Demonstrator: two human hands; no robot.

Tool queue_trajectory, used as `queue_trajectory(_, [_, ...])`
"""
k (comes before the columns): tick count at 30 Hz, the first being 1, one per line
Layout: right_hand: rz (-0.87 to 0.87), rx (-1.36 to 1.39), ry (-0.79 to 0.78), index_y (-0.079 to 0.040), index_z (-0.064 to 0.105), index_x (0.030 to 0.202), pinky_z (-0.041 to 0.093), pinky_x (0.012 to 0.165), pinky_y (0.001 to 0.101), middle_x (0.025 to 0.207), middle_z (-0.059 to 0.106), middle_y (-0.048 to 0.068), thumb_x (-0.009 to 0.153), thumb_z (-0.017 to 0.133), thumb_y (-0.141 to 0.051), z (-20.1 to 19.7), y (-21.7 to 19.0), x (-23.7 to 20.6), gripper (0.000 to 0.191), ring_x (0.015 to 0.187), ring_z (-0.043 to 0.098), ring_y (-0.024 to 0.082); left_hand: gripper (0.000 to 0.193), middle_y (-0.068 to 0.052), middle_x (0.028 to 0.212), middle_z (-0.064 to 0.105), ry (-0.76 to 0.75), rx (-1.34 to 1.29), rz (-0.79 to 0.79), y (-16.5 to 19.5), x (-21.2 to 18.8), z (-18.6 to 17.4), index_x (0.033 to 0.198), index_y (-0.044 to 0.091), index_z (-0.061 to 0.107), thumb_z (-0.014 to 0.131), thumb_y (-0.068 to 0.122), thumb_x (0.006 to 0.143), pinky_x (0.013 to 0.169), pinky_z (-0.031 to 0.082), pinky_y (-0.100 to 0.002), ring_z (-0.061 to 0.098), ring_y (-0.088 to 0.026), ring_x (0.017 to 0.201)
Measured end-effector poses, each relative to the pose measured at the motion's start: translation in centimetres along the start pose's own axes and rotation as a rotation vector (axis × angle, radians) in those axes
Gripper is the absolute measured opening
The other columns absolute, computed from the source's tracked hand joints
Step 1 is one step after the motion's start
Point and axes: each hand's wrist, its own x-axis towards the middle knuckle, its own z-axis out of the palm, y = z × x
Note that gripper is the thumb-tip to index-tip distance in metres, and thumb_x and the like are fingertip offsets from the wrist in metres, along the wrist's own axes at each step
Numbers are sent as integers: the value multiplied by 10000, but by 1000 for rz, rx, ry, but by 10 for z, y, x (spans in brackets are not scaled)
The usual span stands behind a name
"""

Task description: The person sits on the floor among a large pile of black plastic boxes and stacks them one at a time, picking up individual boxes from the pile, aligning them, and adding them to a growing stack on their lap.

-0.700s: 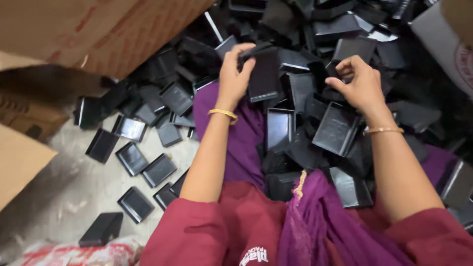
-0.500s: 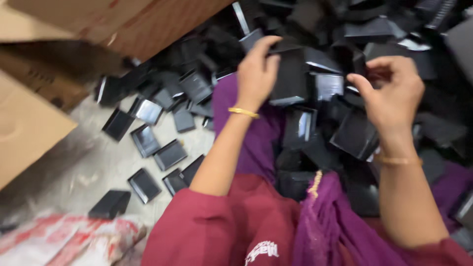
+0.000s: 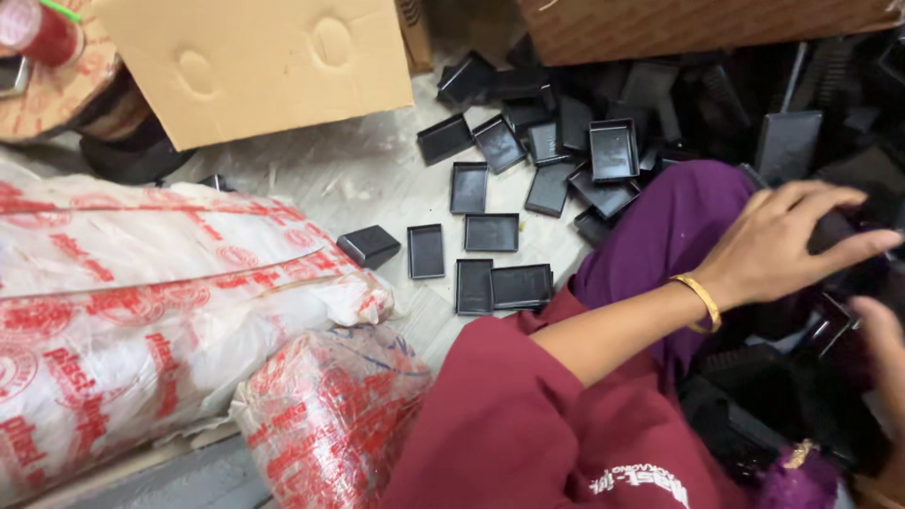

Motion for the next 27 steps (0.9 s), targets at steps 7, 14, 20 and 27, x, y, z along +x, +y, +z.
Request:
queue_trajectory(7, [23,694,55,-32,471,1443,503,1042,277,1290,586,76,946,731,-73,25,-6,-5,563,1170,614,136,414,-95,1267,686,-136,-427,170,-10,4,18,1423,104,603,492,442,1210,1121,448,-306,587,-182,1193])
queue_trajectory(14, [-153,544,72,-37,482,1493,483,1142,289,1372,594,69,855,778,-5,36,-25,-1,704,1280,585,159,411,-125,1132,731,-290,-866,-50,0,-4,-7,1379,23,630,500,361,1184,1048,500,-363,633,-264,1068])
queue_trajectory(20, [21,609,-82,-12,498,1557,495,1088,312,1350,604,82,882,789,-54,39,12,-3,736,1262,593,162,412,-59,1162,699,-64,-416,267,21,-21,-32,1225,138,644,427,484,1171,1073,477,-325,627,-251,1109])
queue_trajectory(27, [255,613,-165,4,609,1290,530,886,268,1127,690,30,893,782,-204,45,24,-15,480,990,646,111,433,-81,684,602,119,113,172,23,-21,-73,788,107,609,670,518,906,582,501,-370,650,-271,621])
